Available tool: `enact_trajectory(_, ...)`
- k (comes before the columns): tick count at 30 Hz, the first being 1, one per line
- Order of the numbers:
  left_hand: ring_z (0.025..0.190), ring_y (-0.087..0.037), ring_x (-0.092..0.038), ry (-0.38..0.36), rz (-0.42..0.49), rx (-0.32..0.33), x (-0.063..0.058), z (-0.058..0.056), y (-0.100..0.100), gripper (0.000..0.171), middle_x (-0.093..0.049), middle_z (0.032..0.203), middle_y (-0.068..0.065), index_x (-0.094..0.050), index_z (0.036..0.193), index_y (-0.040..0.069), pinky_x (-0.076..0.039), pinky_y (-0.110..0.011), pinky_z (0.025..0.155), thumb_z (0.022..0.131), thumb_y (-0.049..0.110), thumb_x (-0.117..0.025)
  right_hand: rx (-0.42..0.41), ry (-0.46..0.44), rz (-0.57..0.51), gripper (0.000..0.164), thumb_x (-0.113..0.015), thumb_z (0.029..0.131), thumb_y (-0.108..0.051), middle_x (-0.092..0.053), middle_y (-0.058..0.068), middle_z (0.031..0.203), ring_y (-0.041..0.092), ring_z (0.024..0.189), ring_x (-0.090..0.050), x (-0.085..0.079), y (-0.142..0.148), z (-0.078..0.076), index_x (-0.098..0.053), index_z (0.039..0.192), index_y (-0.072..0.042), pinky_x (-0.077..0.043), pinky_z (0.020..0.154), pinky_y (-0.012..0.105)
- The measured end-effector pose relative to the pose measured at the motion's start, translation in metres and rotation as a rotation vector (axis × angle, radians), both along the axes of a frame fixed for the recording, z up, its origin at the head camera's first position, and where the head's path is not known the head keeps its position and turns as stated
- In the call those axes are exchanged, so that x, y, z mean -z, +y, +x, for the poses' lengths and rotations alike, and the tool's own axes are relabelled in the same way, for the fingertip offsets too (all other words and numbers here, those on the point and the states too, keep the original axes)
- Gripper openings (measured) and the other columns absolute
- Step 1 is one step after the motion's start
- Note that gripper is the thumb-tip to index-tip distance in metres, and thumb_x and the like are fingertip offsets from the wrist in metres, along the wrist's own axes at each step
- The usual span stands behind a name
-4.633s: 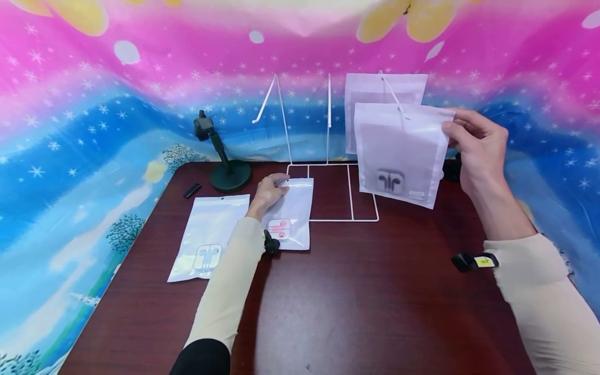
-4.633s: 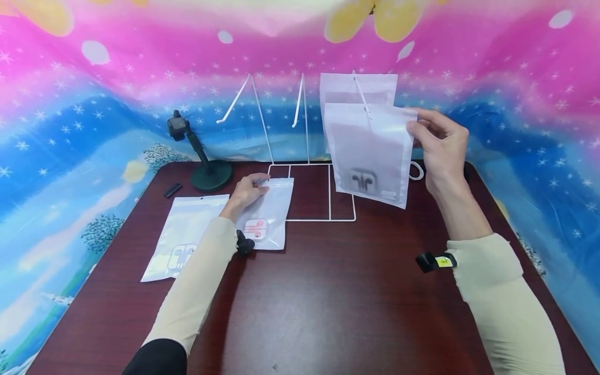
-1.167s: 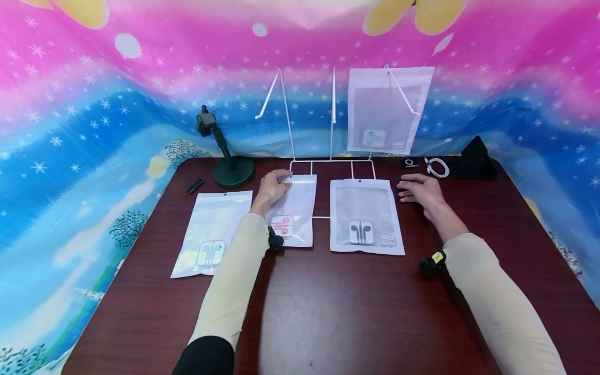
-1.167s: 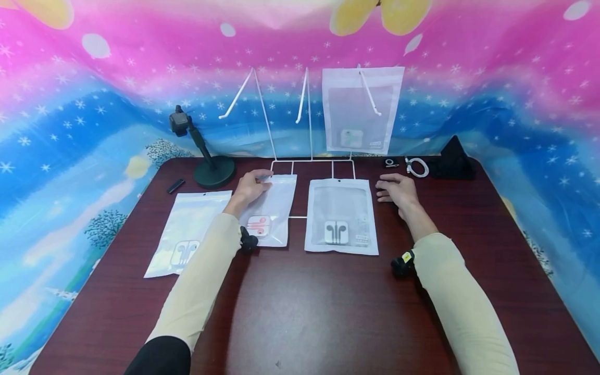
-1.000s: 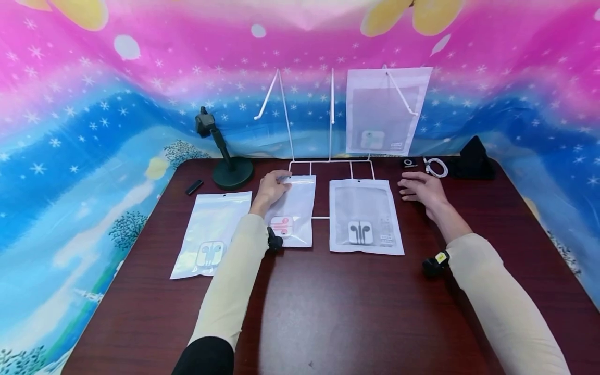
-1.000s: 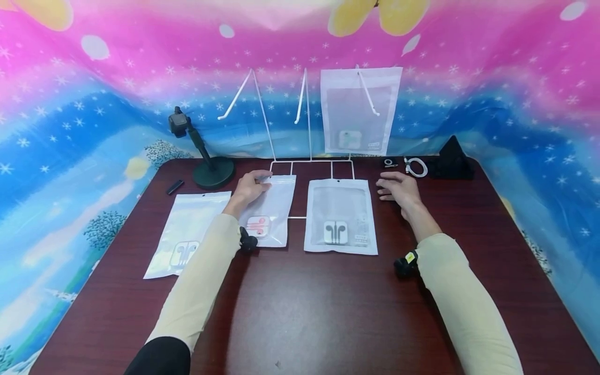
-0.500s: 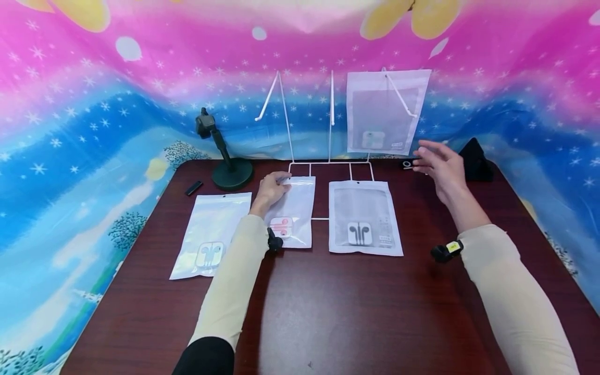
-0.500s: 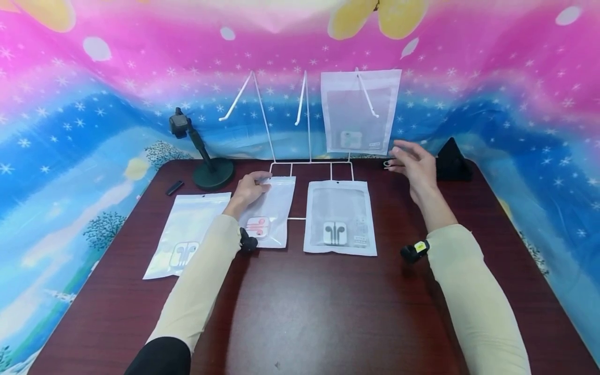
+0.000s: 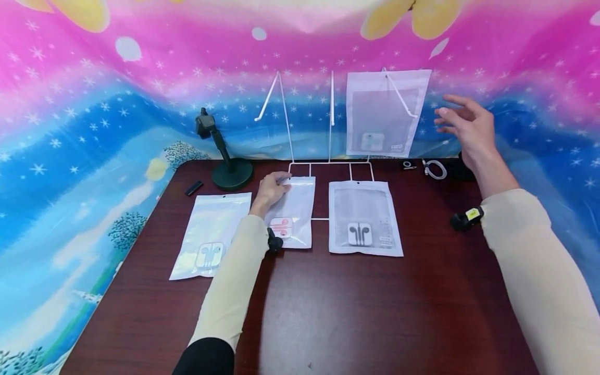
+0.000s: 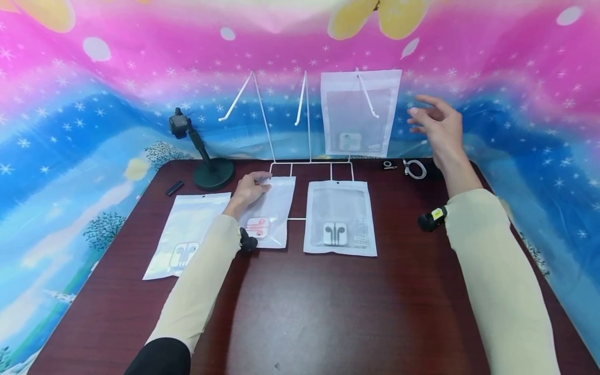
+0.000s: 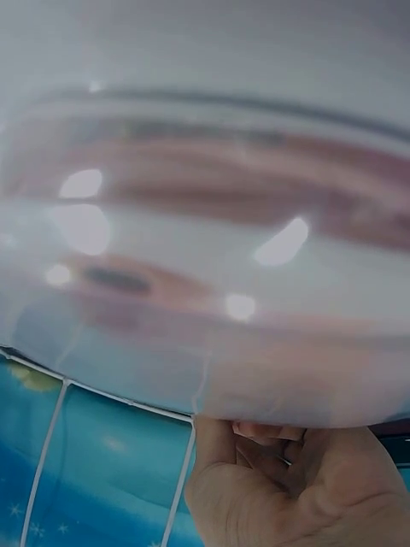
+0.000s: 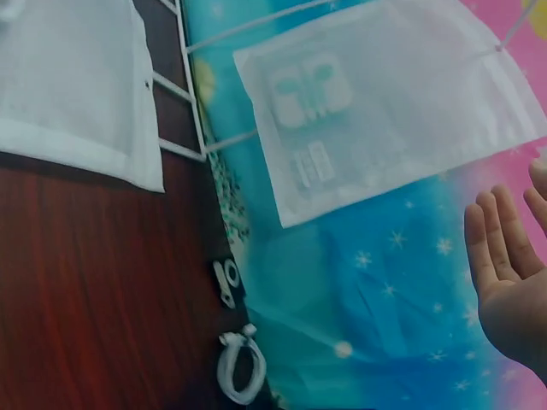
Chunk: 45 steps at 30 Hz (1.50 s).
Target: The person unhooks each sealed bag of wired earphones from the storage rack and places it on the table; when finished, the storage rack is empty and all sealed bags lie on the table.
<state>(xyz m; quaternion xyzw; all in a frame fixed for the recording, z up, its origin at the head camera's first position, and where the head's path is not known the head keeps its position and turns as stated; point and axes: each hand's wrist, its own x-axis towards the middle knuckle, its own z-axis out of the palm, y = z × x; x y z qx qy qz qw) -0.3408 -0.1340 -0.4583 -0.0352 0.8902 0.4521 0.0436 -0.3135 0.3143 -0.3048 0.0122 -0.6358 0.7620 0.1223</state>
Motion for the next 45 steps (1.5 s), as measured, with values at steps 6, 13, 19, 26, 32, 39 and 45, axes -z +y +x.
enact_trajectory(6,0.139,-0.028,-0.048,0.002,0.006,-0.006,-0.001,0.001,0.0,0.037,-0.053,0.154,-0.008,-0.067,0.139,0.019,-0.036,-0.049,0.12,0.103,0.013,-0.065,0.019,-0.025,0.119,0.057,-0.082,0.089,-0.019,-0.072,0.0,0.116,0.014,0.1,-0.07,-0.015,-0.008,-0.013,-0.064,0.144,-0.017,-0.058,0.077,0.017)
enact_trajectory(13,0.137,-0.028,-0.05,0.007,0.004,-0.003,-0.001,0.002,0.0,0.037,-0.055,0.152,-0.008,-0.067,0.139,0.018,-0.038,-0.046,0.119,0.103,0.011,-0.066,0.088,-0.072,0.204,0.055,-0.079,0.092,-0.019,-0.069,0.0,0.124,0.008,0.105,-0.064,-0.023,-0.03,-0.024,-0.064,0.144,-0.028,-0.054,0.085,0.017)
enact_trajectory(19,0.14,-0.028,-0.048,0.012,0.013,-0.001,0.0,0.001,0.002,0.037,-0.055,0.153,-0.008,-0.067,0.139,0.017,-0.038,-0.046,0.12,0.102,0.011,-0.066,0.145,-0.034,0.155,0.042,-0.078,0.094,-0.016,-0.071,-0.004,0.109,0.012,0.094,-0.067,-0.028,-0.041,-0.025,-0.071,0.135,-0.022,-0.054,0.093,0.025)
enact_trajectory(26,0.139,-0.028,-0.049,0.005,0.012,-0.007,0.0,0.001,0.001,0.037,-0.055,0.153,-0.008,-0.067,0.139,0.017,-0.039,-0.047,0.119,0.103,0.012,-0.066,0.141,0.014,0.137,0.033,-0.076,0.094,-0.011,-0.073,-0.001,0.098,0.014,0.078,-0.069,-0.031,-0.046,-0.017,-0.075,0.126,-0.017,-0.058,0.073,0.02)
enact_trajectory(32,0.137,-0.028,-0.05,0.003,0.01,-0.016,0.0,0.001,0.001,0.036,-0.055,0.152,-0.008,-0.067,0.139,0.018,-0.039,-0.047,0.118,0.103,0.012,-0.065,0.153,0.058,0.1,0.03,-0.076,0.094,-0.008,-0.074,0.0,0.098,0.014,0.077,-0.07,-0.029,-0.047,-0.002,-0.077,0.123,-0.018,-0.058,0.072,0.02)
enact_trajectory(39,0.137,-0.029,-0.049,-0.002,0.011,-0.019,-0.001,0.003,0.001,0.036,-0.053,0.153,-0.008,-0.067,0.14,0.018,-0.038,-0.048,0.119,0.104,0.013,-0.064,0.163,0.127,-0.012,0.026,-0.076,0.092,0.0,-0.075,0.002,0.087,0.015,0.067,-0.07,-0.025,-0.044,0.017,-0.079,0.116,-0.01,-0.06,0.064,0.021)
enact_trajectory(45,0.136,-0.029,-0.05,0.008,0.013,-0.013,-0.001,0.004,0.002,0.036,-0.054,0.152,-0.009,-0.067,0.139,0.017,-0.038,-0.048,0.119,0.103,0.012,-0.065,0.182,0.131,-0.026,0.026,-0.078,0.09,0.001,-0.075,0.002,0.084,0.015,0.066,-0.069,-0.025,-0.041,0.036,-0.08,0.114,-0.008,-0.058,0.062,0.02)
